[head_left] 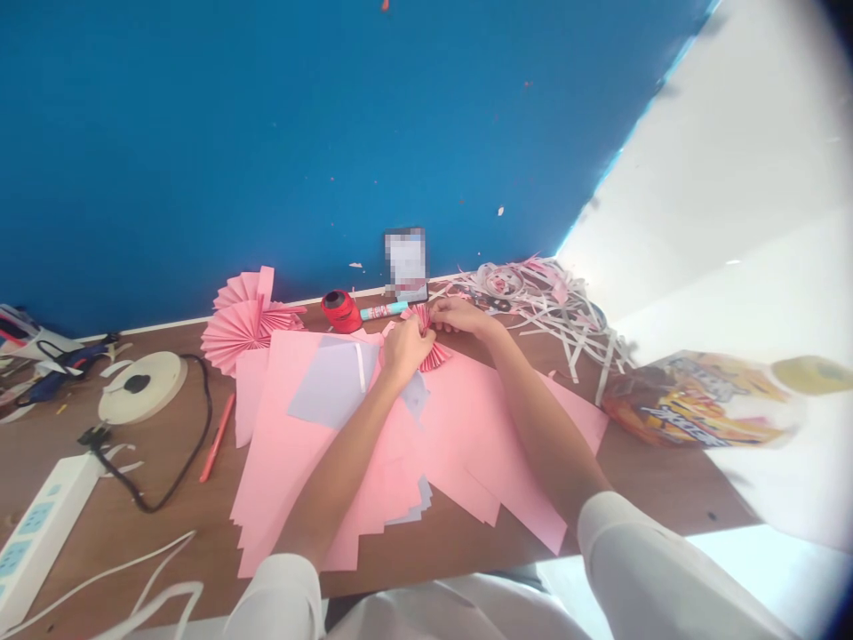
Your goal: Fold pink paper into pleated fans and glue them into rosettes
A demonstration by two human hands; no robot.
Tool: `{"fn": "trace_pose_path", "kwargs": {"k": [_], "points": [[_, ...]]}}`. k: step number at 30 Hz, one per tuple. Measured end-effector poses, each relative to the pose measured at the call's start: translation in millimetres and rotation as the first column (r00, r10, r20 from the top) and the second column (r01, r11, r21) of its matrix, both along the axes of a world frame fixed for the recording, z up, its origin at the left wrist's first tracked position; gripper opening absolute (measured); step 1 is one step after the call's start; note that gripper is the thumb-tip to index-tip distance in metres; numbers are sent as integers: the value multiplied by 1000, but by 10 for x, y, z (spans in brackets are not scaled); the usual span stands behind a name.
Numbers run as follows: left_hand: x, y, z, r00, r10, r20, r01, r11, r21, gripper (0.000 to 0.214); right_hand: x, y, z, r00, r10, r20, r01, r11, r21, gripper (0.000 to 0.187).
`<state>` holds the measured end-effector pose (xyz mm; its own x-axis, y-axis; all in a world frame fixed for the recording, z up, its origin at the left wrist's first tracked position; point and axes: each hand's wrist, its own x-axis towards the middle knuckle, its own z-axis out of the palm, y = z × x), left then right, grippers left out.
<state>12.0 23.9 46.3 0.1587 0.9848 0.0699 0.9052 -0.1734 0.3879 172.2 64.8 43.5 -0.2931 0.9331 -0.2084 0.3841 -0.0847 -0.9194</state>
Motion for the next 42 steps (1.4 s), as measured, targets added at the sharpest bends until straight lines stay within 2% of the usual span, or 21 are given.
{"fn": "trace_pose_path", "kwargs": {"k": [8, 15, 20, 23, 27, 32, 35, 38, 40, 42], "points": [[-46, 42, 40, 998, -28, 55, 28, 1000, -8, 18, 7, -6, 26, 1000, 15, -7, -15, 1000, 3, 7], [-229, 219, 7, 966, -141, 216, 176, 973, -148, 12, 8, -24, 48, 1000, 18, -5, -18, 1000, -1, 7], [-341, 265, 65, 929, -220, 298, 289, 934, -211, 18, 6, -27, 57, 999, 25, 21, -26, 999, 21, 11], [-344, 275, 83, 896, -148, 418, 266, 933, -240, 20, 6, -31, 71, 999, 33, 23, -34, 999, 30, 11], [-305, 285, 60, 821, 85, 564, 183, 898, -401, 17, 5, -34, 75, 999, 32, 22, -32, 999, 11, 10], [-251, 296, 11, 709, 226, 668, 53, 928, -370, 11, 5, -29, 59, 1000, 18, 14, -18, 1000, -4, 10], [-220, 297, -16, 601, 270, 753, 85, 915, -395, 10, 8, -27, 50, 1000, 24, 2, -24, 1000, 6, 9], [-202, 281, -1, 496, 297, 816, 177, 885, -430, 9, 11, -25, 44, 1000, 26, 3, -26, 1000, 10, 9], [-205, 267, 35, 460, 303, 835, 240, 863, -445, 10, 13, -21, 39, 1000, 29, 3, -29, 1000, 8, 9], [-226, 259, 78, 466, 296, 834, 259, 856, -448, 11, 14, -17, 32, 1000, 29, -1, -29, 1000, 6, 9]]}}
